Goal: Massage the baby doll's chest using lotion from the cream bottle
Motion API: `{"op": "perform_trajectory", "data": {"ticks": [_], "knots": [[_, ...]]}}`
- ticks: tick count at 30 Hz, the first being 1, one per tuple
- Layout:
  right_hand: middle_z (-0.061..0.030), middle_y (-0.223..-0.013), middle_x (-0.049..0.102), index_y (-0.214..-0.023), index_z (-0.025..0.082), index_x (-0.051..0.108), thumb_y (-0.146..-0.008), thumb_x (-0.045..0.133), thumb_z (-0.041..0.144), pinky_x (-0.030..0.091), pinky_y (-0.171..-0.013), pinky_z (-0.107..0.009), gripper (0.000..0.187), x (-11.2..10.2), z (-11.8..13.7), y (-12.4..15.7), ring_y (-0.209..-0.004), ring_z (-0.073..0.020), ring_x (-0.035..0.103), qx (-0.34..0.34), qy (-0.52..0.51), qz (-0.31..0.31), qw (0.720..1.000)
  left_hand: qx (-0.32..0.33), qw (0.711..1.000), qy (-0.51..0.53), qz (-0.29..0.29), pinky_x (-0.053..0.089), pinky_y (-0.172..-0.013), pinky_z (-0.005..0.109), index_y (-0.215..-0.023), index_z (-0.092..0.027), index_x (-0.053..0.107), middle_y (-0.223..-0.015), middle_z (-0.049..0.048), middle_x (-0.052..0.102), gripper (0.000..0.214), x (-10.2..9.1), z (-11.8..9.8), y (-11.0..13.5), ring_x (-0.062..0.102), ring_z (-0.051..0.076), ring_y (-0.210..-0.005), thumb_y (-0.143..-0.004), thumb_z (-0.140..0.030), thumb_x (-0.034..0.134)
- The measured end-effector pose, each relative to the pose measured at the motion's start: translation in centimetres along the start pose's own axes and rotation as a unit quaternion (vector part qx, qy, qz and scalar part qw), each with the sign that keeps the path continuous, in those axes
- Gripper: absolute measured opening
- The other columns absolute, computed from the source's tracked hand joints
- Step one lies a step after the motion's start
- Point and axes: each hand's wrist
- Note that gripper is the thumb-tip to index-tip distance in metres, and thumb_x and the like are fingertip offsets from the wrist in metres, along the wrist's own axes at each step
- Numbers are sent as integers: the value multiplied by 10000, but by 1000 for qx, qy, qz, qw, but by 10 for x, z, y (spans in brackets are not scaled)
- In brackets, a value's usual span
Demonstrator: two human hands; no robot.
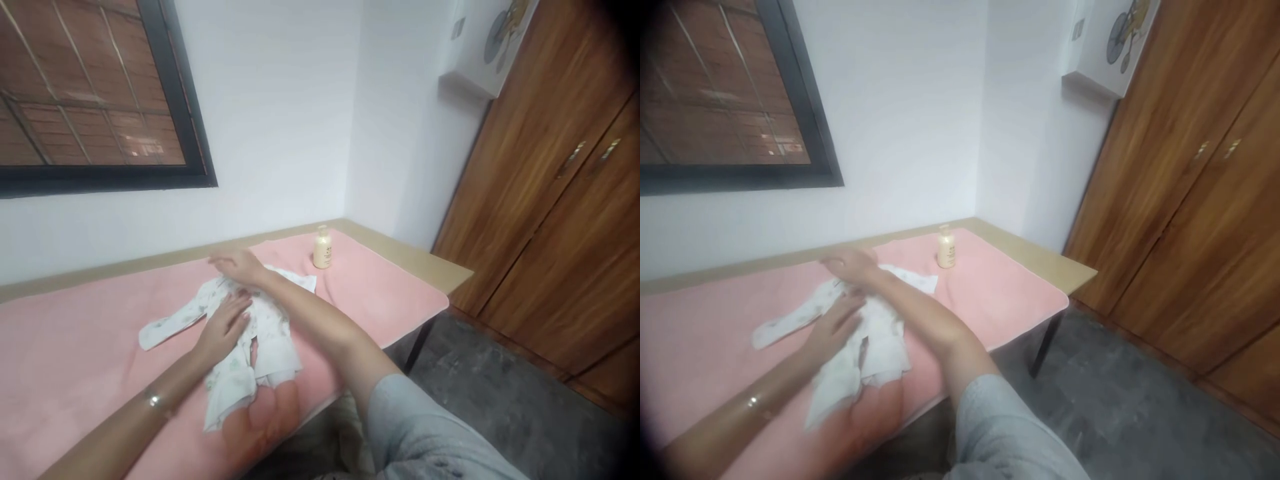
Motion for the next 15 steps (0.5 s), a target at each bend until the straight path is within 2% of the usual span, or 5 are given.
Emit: {"op": "perform_trajectory", "data": {"ticks": [2, 5, 10, 13, 15], "knots": [[-33, -1295, 538, -1089, 219, 652, -882, 479, 348, 232, -1088, -360, 299, 20, -29, 0, -1283, -192, 383, -4, 83, 103, 991, -2, 1000, -6, -14, 253, -1105, 473, -1139, -248, 610, -1255, 61, 579, 370, 3, 3, 7, 449, 261, -1240, -854, -421, 450], [-53, -1329, 503, -1108, 209, 643, -910, 429, 350, 141, -1103, -419, 324, 33, -51, 5, -1294, -218, 364, 2, 145, 155, 977, 6, 1000, 0, -19, 289, -1090, 466, -1083, -240, 640, -1239, 66, 590, 330, 2, 2, 9, 464, 250, -1229, -856, -378, 443], [-87, -1407, 405, -1247, 172, 538, -940, 322, 409, 206, -1080, -357, 444, 29, -56, 18, -1304, -204, 337, 4, 177, 134, 975, 18, 1000, 18, -11, 266, -1105, 443, -1080, -246, 642, -1271, 51, 567, 316, 0, -2, 8, 449, 223, -1244, -850, -309, 433], [-159, -1428, 345, -1329, 128, 429, -922, 336, 436, 227, -1055, -455, 518, 32, -49, 26, -1315, -280, 297, 96, 233, 93, 963, 17, 1000, 3, -9, 270, -1105, 421, -1072, -238, 646, -1252, 47, 582, 332, -1, -3, 11, 453, 214, -1238, -851, -273, 401], [-191, -1432, 320, -1324, 107, 420, -910, 364, 423, 214, -1042, -513, 524, 38, -43, 28, -1322, -326, 264, 117, 259, 95, 954, 22, 1000, -5, -17, 299, -1088, 415, -1071, -227, 648, -1220, 57, 602, 338, -1, -2, 12, 478, 220, -1208, -835, -248, 408]]}}
Point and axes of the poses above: each hand's wrist, its own y-axis away from the middle knuckle, its own x-axis out of the palm, z = x × y
